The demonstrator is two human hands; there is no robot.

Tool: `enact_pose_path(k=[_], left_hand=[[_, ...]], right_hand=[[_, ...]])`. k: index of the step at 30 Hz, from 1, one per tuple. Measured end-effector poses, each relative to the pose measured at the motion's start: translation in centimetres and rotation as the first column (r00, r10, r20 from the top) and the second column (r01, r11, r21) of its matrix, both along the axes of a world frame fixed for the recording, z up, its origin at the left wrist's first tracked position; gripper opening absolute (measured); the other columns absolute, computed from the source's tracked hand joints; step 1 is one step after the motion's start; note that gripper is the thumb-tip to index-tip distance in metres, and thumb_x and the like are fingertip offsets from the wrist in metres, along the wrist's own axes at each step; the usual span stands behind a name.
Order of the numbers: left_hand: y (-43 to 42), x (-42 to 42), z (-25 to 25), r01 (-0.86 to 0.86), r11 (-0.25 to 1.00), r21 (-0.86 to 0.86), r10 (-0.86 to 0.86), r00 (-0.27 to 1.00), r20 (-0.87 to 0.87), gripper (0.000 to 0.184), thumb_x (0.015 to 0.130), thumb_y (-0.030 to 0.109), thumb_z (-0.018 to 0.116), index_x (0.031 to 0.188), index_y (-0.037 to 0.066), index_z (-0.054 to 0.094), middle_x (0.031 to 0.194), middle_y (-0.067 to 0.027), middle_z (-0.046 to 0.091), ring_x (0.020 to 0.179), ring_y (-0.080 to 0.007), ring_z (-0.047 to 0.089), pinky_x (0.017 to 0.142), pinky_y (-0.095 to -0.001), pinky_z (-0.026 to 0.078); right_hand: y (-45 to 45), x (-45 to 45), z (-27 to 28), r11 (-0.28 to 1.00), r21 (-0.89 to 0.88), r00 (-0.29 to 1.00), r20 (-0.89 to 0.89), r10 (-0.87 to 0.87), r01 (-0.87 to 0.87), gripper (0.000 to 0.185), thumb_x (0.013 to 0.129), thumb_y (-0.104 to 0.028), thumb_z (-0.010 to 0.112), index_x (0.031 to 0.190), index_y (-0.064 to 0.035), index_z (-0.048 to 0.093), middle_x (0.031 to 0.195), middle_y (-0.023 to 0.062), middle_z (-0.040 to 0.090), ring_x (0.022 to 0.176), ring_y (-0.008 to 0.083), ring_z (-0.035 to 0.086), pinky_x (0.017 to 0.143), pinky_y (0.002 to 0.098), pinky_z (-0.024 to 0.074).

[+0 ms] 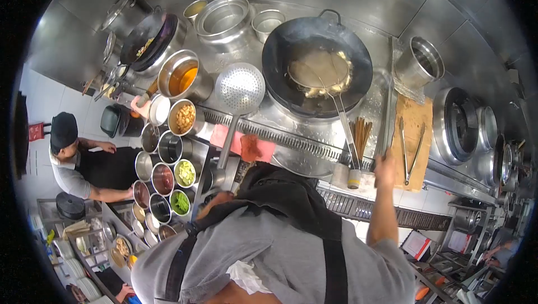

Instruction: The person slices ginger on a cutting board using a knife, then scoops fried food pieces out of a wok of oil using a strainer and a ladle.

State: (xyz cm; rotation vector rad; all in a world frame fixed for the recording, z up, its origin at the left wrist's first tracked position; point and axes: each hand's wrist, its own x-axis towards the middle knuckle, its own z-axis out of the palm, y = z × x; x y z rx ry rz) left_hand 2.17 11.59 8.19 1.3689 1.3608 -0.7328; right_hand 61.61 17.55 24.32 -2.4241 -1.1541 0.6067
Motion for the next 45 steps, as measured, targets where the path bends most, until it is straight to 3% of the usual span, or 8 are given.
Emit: enact_pose_path(k=[2,4,6,8,14,17,22,45], left_hand=[[1.5,-2.9,-7.3,0.707,0.601,0.374,-0.799,0.551,0.241,0.024,0.074,0.027,0.057,0.091,0.011,0.065,0.095,-0.0089,0.062,0.092,-0.0269,0.062,0.076,-0.0419,0.052],[3.9,-0.8,-1.7,0.079,0.996,0.039,-0.088,0.878,0.47,0.023,0.073,0.024,0.055,0.085,0.007,0.064,0.088,-0.0113,0.063,0.085,-0.0253,0.063,0.07,-0.0375,0.051],[7.9,0.4,2.8,0.143,0.715,0.684,-0.669,0.422,0.612,0.019,0.078,0.017,0.056,0.087,0.003,0.064,0.078,-0.0096,0.068,0.07,-0.0222,0.065,0.062,-0.0346,0.052],[10.5,4.5,13.5,-0.533,0.845,0.038,0.469,0.774,0.426,0.022,0.083,0.024,0.058,0.092,0.006,0.065,0.087,-0.0096,0.066,0.075,-0.0193,0.065,0.06,-0.0333,0.053],[14.8,-0.1,9.4,-0.221,0.498,0.838,0.279,0.956,0.087,0.04,0.078,0.039,0.062,0.105,0.009,0.066,0.077,-0.0053,0.067,0.07,-0.0216,0.066,0.059,-0.0397,0.053],[14.4,1.9,10.1,-0.563,0.725,0.397,0.566,0.815,0.124,0.034,0.082,0.036,0.061,0.101,0.008,0.066,0.077,-0.0073,0.067,0.07,-0.0224,0.065,0.06,-0.0366,0.053],[13.3,2.0,9.2,-0.82,0.184,-0.541,0.894,-0.088,0.439,0.019,0.086,0.024,0.059,0.084,0.005,0.059,0.07,-0.0065,0.061,0.056,-0.0168,0.057,0.047,-0.028,0.048],[10.3,8.5,20.1,-0.941,0.268,-0.208,0.726,0.055,0.685,0.021,0.071,-0.002,0.058,0.091,-0.004,0.051,0.063,-0.0091,0.054,0.044,-0.0187,0.052,0.039,-0.031,0.039]], right_hand=[[-4.1,-1.1,-3.7,0.998,0.059,0.999,0.051,-0.006,0.003,0.046,0.084,-0.013,0.058,0.126,0.002,0.047,0.08,0.0278,0.061,0.072,0.041,0.061,0.064,0.0482,0.0468],[-7.0,-2.3,-5.8,0.996,0.075,0.987,0.155,0.032,-0.044,0.045,0.083,-0.01,0.058,0.124,0.0075,0.047,0.084,0.0302,0.061,0.077,0.0441,0.061,0.067,0.0488,0.0468],[-9.3,-2.3,-8.7,0.988,0.125,0.991,0.113,0.073,-0.087,0.045,0.085,-0.01,0.057,0.125,0.0071,0.047,0.095,0.0314,0.06,0.087,0.0421,0.06,0.074,0.0466,0.0467],[-8.8,-1.6,-9.1,0.975,0.193,0.978,0.193,0.076,-0.114,0.046,0.085,-0.012,0.058,0.125,0.0066,0.047,0.101,0.0313,0.058,0.093,0.0415,0.059,0.079,0.0453,0.0457],[1.4,-7.1,2.6,0.824,0.37,0.9,0.247,0.358,-0.429,0.061,0.081,-0.024,0.068,0.13,0.0036,0.044,0.124,0.0279,0.05,0.113,0.042,0.05,0.096,0.0416,0.0413],[4.4,-7.2,-0.5,0.824,0.075,0.797,0.32,0.513,-0.561,0.062,0.081,-0.013,0.062,0.135,0.0009,0.036,0.122,0.0287,0.05,0.106,0.0438,0.053,0.088,0.0443,0.0462],[7.7,-4.0,1.4,0.781,0.285,0.823,0.321,0.468,-0.555,0.045,0.079,-0.001,0.051,0.125,-0.0012,0.051,0.104,0.0278,0.059,0.093,0.0436,0.058,0.082,0.0482,0.0464],[12.3,-9.4,0.0,0.972,0.199,0.439,-0.867,0.235,-0.126,0.008,0.087,-0.008,0.056,0.092,-0.002,0.053,0.06,0.0027,0.051,0.038,0.0118,0.046,0.031,0.0266,0.0375]])
